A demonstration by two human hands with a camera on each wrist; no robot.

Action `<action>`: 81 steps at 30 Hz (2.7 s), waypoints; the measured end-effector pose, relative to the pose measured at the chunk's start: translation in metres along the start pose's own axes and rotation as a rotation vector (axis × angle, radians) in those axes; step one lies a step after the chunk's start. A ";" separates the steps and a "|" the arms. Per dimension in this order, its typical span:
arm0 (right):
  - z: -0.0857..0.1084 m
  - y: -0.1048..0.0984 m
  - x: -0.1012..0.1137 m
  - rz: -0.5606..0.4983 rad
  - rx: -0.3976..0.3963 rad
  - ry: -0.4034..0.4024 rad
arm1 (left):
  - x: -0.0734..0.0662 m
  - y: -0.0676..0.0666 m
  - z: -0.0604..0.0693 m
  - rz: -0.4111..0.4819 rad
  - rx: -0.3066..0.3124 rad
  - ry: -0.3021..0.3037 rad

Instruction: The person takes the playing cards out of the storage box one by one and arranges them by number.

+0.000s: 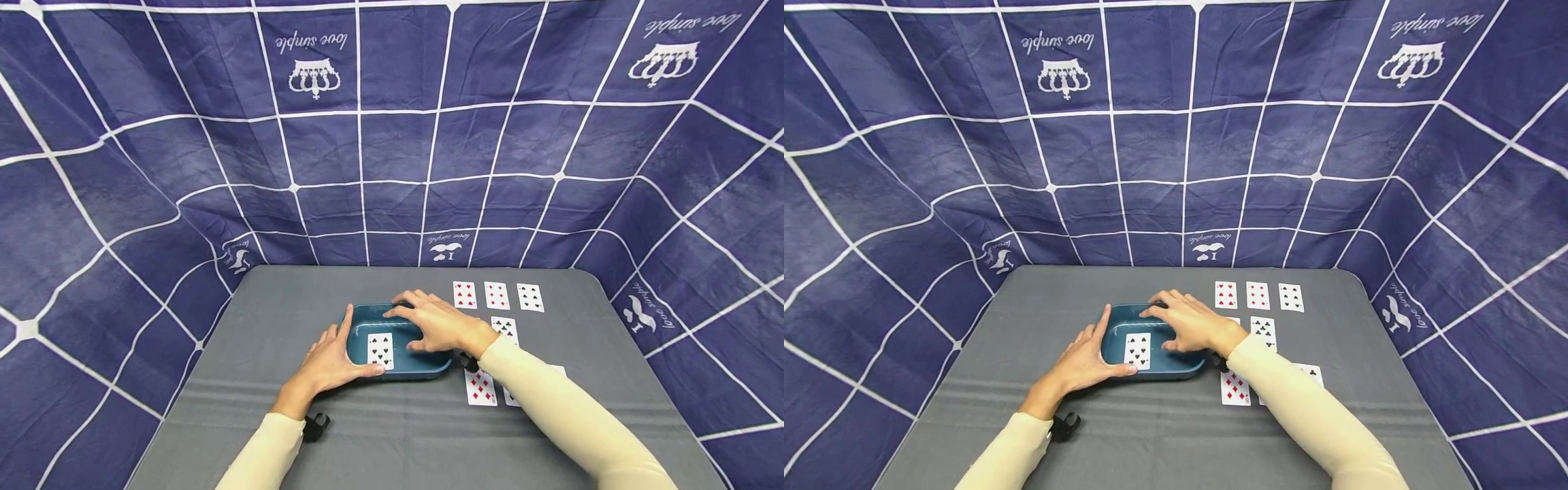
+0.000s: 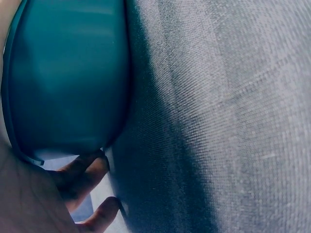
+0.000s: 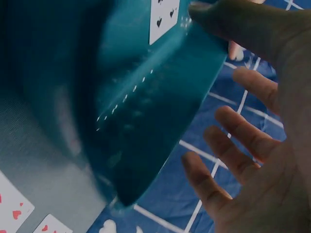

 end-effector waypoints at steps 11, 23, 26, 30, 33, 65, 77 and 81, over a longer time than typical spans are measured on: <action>-0.026 0.025 0.021 0.074 0.186 -0.053 | -0.002 -0.002 -0.001 0.011 -0.001 0.011; -0.045 0.051 0.032 0.118 0.350 -0.059 | -0.001 -0.002 0.001 0.024 0.006 0.000; -0.047 0.055 0.034 0.134 0.372 -0.067 | -0.001 -0.001 0.002 0.027 0.008 -0.003; -0.048 0.056 0.034 0.152 0.367 -0.068 | -0.001 0.000 0.001 0.025 0.003 -0.006; -0.049 0.056 0.035 0.170 0.362 -0.068 | -0.001 -0.001 0.001 0.023 0.002 -0.004; -0.053 0.057 0.038 0.128 0.362 -0.055 | -0.003 0.001 -0.002 0.006 0.019 0.004; -0.050 0.049 0.022 0.075 0.322 -0.023 | -0.003 0.000 -0.003 0.013 0.010 0.011; -0.046 0.047 0.016 0.026 0.316 -0.005 | -0.002 0.000 -0.002 0.015 0.007 0.008</action>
Point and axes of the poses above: each hand's wrist, its own z-axis away from the middle knuckle, its own y-axis out of the palm, x = y × z, the point moved 7 cm from there along -z, towards the middle knuckle, and after that the axes turned 7 degrees about y, right-handed, at the moved point
